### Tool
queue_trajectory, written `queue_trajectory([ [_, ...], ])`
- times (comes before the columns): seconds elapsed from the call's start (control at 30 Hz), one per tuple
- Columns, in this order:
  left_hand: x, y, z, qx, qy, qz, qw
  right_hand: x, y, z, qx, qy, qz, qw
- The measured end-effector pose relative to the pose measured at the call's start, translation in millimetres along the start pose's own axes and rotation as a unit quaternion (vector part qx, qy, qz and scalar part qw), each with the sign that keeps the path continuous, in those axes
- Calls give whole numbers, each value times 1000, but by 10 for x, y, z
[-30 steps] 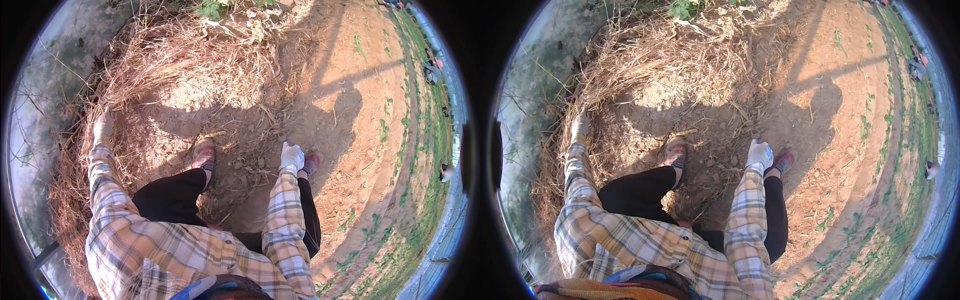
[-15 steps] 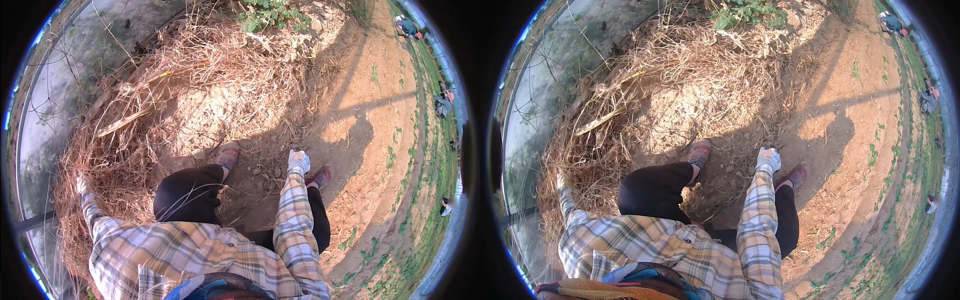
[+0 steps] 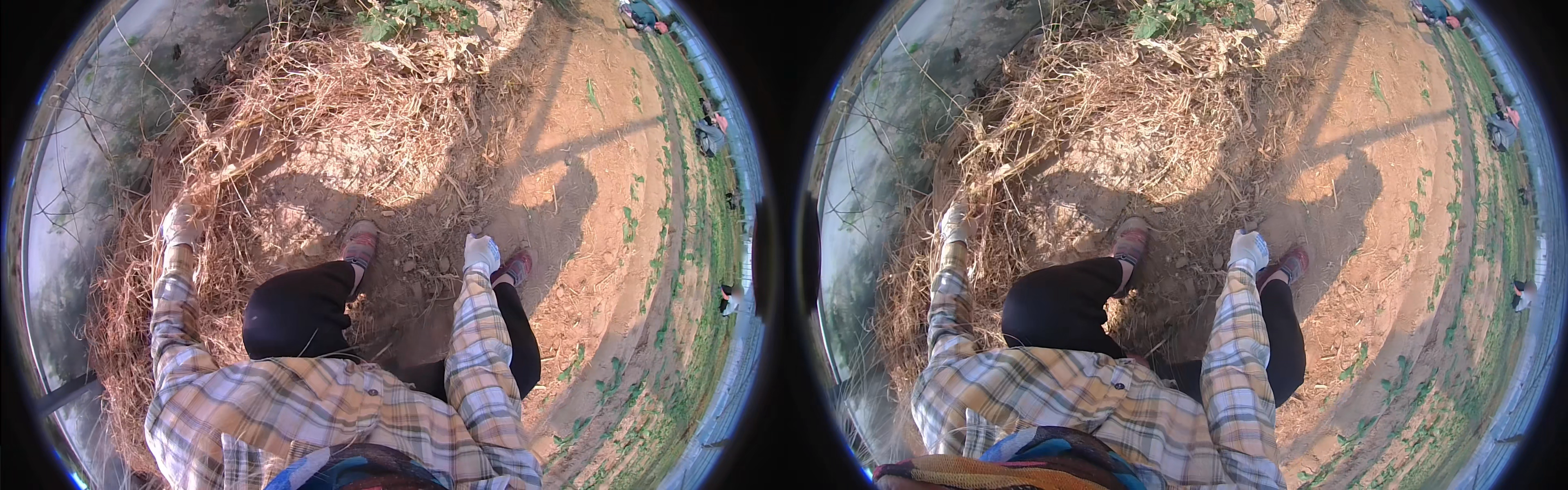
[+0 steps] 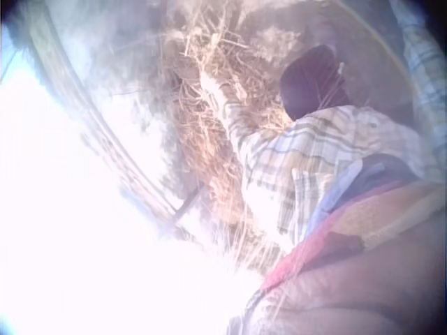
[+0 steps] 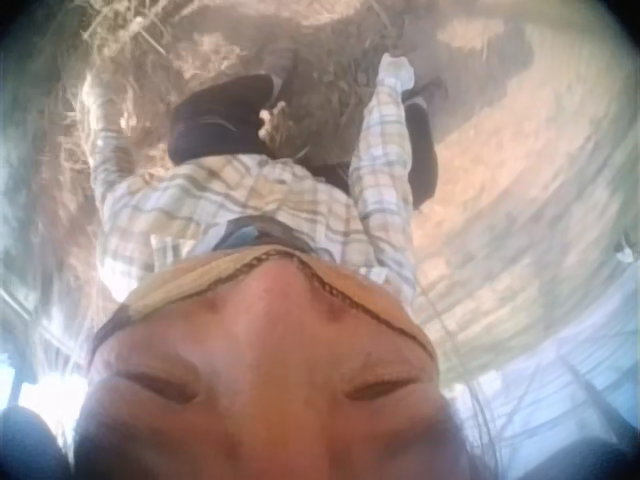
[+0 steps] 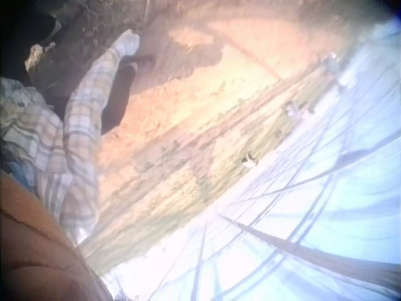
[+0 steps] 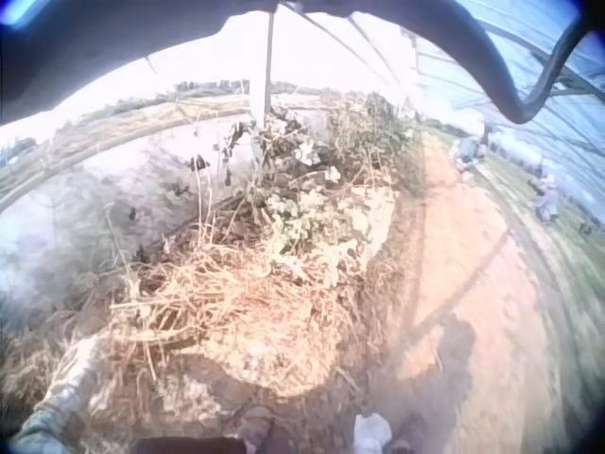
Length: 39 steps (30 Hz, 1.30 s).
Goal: The person uses a small hand tool to scrape and clear dry straw and plant debris from the soil surface. They repeatedly dig into the debris, pull it away, and toss it aside to expose the ground underneath.
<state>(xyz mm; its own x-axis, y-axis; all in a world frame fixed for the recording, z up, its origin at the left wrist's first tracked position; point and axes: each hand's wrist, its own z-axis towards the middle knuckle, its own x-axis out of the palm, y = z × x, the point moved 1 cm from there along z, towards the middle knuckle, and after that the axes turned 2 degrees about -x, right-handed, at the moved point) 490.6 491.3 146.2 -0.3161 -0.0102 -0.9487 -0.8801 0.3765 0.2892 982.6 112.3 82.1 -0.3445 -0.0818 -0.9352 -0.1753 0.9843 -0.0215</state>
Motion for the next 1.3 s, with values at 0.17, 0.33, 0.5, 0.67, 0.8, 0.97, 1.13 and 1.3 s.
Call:
queue_trajectory([
  [0.17,331,-510,-125,34,297,-362,883,14,-52,50,-2,-6,23,1000],
  [0.33,530,-178,-215,-105,211,-338,911,-4,231,-28,-38,-10,53,998],
  [0.5,196,64,-727,-171,81,-361,913,-10,38,-14,-21,-4,70,997],
  [0.67,-922,116,-1298,-63,198,-69,976,65,-25,46,-19,7,62,998],
  [0.8,-1474,-24,-1569,4,194,-262,945,182,-68,-67,-20,34,62,997],
  [0.97,-1988,-429,-1596,1,159,-115,981,685,-503,-270,39,134,137,981],
  [1.13,-2421,-396,-1732,168,219,-398,875,1063,-558,-443,43,62,257,963],
  [1.3,-2218,-702,-1654,262,179,-796,515,1314,-563,-600,69,-62,345,934],
])
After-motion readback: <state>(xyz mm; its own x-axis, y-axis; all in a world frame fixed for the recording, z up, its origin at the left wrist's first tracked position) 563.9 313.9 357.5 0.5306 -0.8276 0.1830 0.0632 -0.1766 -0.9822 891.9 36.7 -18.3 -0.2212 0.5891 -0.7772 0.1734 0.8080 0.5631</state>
